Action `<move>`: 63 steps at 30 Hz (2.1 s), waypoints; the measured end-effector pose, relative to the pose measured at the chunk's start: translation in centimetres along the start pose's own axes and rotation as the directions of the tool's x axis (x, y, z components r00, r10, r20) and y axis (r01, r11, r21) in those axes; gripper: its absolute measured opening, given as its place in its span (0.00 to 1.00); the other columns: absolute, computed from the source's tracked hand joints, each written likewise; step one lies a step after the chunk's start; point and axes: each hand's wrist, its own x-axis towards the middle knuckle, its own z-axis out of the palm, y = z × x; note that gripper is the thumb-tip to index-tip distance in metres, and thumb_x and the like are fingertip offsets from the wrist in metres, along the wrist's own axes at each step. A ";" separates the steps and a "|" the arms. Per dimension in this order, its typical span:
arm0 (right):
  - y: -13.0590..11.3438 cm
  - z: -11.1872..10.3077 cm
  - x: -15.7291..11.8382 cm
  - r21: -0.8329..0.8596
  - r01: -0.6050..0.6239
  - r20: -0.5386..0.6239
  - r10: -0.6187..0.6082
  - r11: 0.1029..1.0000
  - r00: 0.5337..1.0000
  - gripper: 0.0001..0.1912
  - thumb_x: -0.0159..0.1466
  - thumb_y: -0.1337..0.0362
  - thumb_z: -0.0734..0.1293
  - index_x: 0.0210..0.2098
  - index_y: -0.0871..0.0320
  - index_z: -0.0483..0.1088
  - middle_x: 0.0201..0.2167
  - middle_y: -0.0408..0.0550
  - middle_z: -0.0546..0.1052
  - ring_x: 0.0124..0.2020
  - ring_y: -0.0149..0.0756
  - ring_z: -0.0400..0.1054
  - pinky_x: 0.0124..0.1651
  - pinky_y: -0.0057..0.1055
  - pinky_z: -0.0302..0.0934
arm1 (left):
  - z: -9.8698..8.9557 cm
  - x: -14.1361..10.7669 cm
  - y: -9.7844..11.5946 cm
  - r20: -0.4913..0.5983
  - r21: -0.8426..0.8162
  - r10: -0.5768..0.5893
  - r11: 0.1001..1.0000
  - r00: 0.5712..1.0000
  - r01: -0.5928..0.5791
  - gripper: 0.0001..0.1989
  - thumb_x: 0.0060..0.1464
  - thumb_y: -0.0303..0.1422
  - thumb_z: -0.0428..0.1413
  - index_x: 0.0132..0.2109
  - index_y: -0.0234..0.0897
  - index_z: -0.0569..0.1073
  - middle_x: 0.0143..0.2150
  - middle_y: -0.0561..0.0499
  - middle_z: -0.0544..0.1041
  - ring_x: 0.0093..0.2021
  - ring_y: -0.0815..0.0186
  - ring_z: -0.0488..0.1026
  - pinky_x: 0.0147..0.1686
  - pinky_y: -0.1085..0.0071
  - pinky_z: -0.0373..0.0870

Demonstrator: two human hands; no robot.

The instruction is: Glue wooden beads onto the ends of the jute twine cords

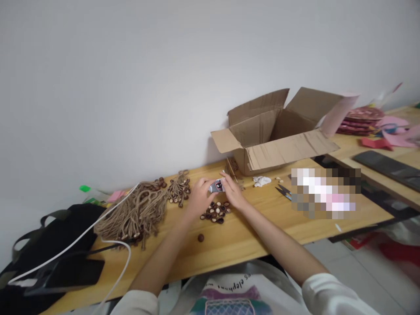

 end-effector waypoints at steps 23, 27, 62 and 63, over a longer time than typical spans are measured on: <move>0.7 1.6 -1.4 -0.080 0.045 0.016 -0.044 0.996 0.999 0.18 0.59 0.53 0.60 0.39 0.59 0.70 0.35 0.50 0.77 0.35 0.37 0.70 0.40 0.34 0.63 | 2.1 -4.5 -0.4 -0.255 0.045 0.079 0.997 0.964 -0.070 0.18 0.51 0.40 0.59 0.45 0.34 0.71 0.40 0.45 0.77 0.41 0.59 0.72 0.42 0.64 0.68; 0.7 1.4 -1.4 -0.148 0.064 0.034 -0.060 0.987 0.998 0.20 0.60 0.51 0.59 0.40 0.60 0.69 0.34 0.51 0.77 0.34 0.37 0.69 0.40 0.35 0.63 | 2.2 -4.6 -0.6 -0.263 0.064 0.089 0.995 0.961 -0.075 0.18 0.53 0.41 0.58 0.47 0.34 0.71 0.42 0.44 0.77 0.42 0.59 0.73 0.42 0.63 0.67; 0.2 0.6 -0.8 -0.208 -0.012 0.096 0.033 0.978 0.995 0.12 0.60 0.55 0.61 0.29 0.57 0.63 0.25 0.44 0.72 0.27 0.32 0.65 0.31 0.28 0.57 | 1.4 -4.4 -0.7 -0.259 0.050 0.056 0.998 0.964 -0.045 0.16 0.55 0.40 0.56 0.48 0.37 0.70 0.42 0.47 0.77 0.43 0.63 0.73 0.46 0.65 0.69; 0.2 0.5 -0.8 -0.214 -0.005 0.104 0.028 0.977 0.994 0.12 0.60 0.55 0.61 0.29 0.57 0.63 0.24 0.43 0.72 0.27 0.32 0.64 0.31 0.28 0.57 | 1.4 -4.3 -0.8 -0.261 0.045 0.061 0.998 0.964 -0.051 0.16 0.55 0.40 0.56 0.48 0.37 0.70 0.42 0.47 0.77 0.43 0.63 0.73 0.46 0.65 0.69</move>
